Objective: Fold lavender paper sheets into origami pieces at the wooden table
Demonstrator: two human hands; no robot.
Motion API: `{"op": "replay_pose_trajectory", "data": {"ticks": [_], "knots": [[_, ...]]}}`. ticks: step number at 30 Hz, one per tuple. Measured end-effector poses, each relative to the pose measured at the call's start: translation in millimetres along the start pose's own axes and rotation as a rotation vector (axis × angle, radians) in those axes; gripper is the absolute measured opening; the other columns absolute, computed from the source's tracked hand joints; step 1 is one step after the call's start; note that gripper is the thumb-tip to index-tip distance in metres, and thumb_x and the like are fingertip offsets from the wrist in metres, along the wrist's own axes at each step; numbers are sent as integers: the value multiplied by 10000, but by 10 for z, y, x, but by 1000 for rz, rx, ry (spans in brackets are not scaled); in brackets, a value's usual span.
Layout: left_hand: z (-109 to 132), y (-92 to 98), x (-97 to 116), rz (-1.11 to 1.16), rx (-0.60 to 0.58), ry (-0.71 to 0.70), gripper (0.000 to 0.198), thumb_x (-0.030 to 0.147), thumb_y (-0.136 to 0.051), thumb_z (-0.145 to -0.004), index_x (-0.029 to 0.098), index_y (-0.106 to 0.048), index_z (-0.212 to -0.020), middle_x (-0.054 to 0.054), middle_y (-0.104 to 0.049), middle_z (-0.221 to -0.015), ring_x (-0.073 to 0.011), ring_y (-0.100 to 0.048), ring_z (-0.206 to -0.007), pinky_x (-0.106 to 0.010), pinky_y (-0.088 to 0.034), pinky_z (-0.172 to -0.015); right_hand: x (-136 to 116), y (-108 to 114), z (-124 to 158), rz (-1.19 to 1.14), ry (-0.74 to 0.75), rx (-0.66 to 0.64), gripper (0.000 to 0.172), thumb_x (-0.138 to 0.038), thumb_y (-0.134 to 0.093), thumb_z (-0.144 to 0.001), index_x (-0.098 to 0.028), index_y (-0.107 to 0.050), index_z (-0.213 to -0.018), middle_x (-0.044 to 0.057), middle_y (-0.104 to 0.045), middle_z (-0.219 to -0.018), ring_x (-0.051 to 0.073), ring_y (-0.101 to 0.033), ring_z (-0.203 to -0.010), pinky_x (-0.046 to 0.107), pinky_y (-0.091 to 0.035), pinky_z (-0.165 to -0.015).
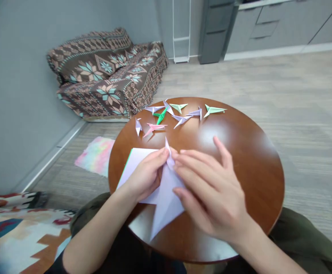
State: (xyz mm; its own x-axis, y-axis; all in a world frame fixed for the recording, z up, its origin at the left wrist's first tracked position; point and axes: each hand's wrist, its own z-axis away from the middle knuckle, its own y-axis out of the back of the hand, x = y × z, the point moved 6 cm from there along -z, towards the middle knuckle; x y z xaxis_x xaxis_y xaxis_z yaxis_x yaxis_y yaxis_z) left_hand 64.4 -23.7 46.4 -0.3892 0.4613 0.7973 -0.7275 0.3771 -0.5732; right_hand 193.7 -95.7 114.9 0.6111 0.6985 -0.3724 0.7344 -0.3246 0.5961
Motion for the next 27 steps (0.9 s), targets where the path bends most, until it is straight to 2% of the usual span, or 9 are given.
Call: {"op": "replay_pose_trajectory", "data": {"ticks": [2, 4, 7, 10, 15, 21, 24, 26, 27], "knots": [[15, -47, -25, -17, -150, 84, 323, 485, -645, -956, 172, -591, -895, -5, -639, -662, -156, -645, -613, -277, -533, -686, 156, 133, -11, -92, -111, 79, 346, -215, -633, -955, -274, -720, -1285, 89, -733, -1334, 340, -649, -1282, 618, -336, -1224], [45, -100, -45, -14, -297, 160, 322, 476, -588, -987, 169, -580, -889, 1, -604, -620, -154, -626, -594, -319, -550, -739, 337, 155, -12, -307, -245, 94, 375, -285, -579, -1003, -300, -681, -1364, 81, -661, -1438, 344, -571, -1375, 564, -404, -1190], [89, -147, -59, -40, -433, 235, 347, 485, -538, -1010, 161, -584, -895, 5, -579, -602, -143, -605, -577, -324, -540, -760, 526, 26, -4, -519, -389, -39, 457, -247, -711, -942, -359, -654, -1382, 56, -655, -1408, 307, -572, -1357, 469, -504, -1107], [136, -178, -93, -130, -512, 322, 282, 428, -661, -957, 171, -565, -894, 30, -561, -616, -121, -580, -566, -283, -523, -705, 571, -59, -4, -602, -387, -168, 384, -209, -775, -896, -351, -722, -1249, 47, -676, -1306, 267, -613, -1277, 383, -530, -1046], [188, -185, -160, -344, -580, 401, 237, 295, -744, -912, 180, -543, -866, 52, -574, -631, -86, -561, -550, -219, -501, -624, 567, -75, -15, -614, -375, -377, 59, -217, -761, -912, -274, -777, -911, 39, -675, -1118, 198, -680, -1036, 295, -533, -904], [205, -173, -216, -473, -627, 400, 136, 245, -676, -958, 182, -558, -930, 56, -569, -655, -77, -578, -576, -185, -473, -605, 623, -107, 25, -744, -517, -568, 70, -235, -748, -924, -221, -741, -855, 18, -708, -932, 148, -684, -820, 245, -531, -774], [176, -170, -205, -473, -610, 359, 137, 249, -672, -956, 180, -560, -917, 49, -580, -671, -79, -579, -587, -189, -469, -609, 717, -87, 59, -729, -602, -510, 77, -253, -764, -915, -220, -742, -849, 15, -725, -895, 155, -687, -828, 240, -531, -777], [142, -157, -186, -449, -580, 328, 146, 259, -677, -951, 181, -558, -916, 45, -592, -677, -87, -587, -597, -203, -480, -627, 765, -62, 70, -731, -634, -426, 67, -264, -796, -892, -239, -755, -939, 11, -727, -916, 164, -695, -859, 247, -540, -798], [127, -150, -179, -436, -566, 317, 147, 261, -678, -949, 182, -557, -921, 44, -597, -678, -90, -590, -600, -212, -487, -638, 764, -67, 72, -749, -632, -413, 140, -266, -812, -879, -253, -756, -1007, 10, -725, -938, 168, -700, -879, 251, -545, -807]]}}
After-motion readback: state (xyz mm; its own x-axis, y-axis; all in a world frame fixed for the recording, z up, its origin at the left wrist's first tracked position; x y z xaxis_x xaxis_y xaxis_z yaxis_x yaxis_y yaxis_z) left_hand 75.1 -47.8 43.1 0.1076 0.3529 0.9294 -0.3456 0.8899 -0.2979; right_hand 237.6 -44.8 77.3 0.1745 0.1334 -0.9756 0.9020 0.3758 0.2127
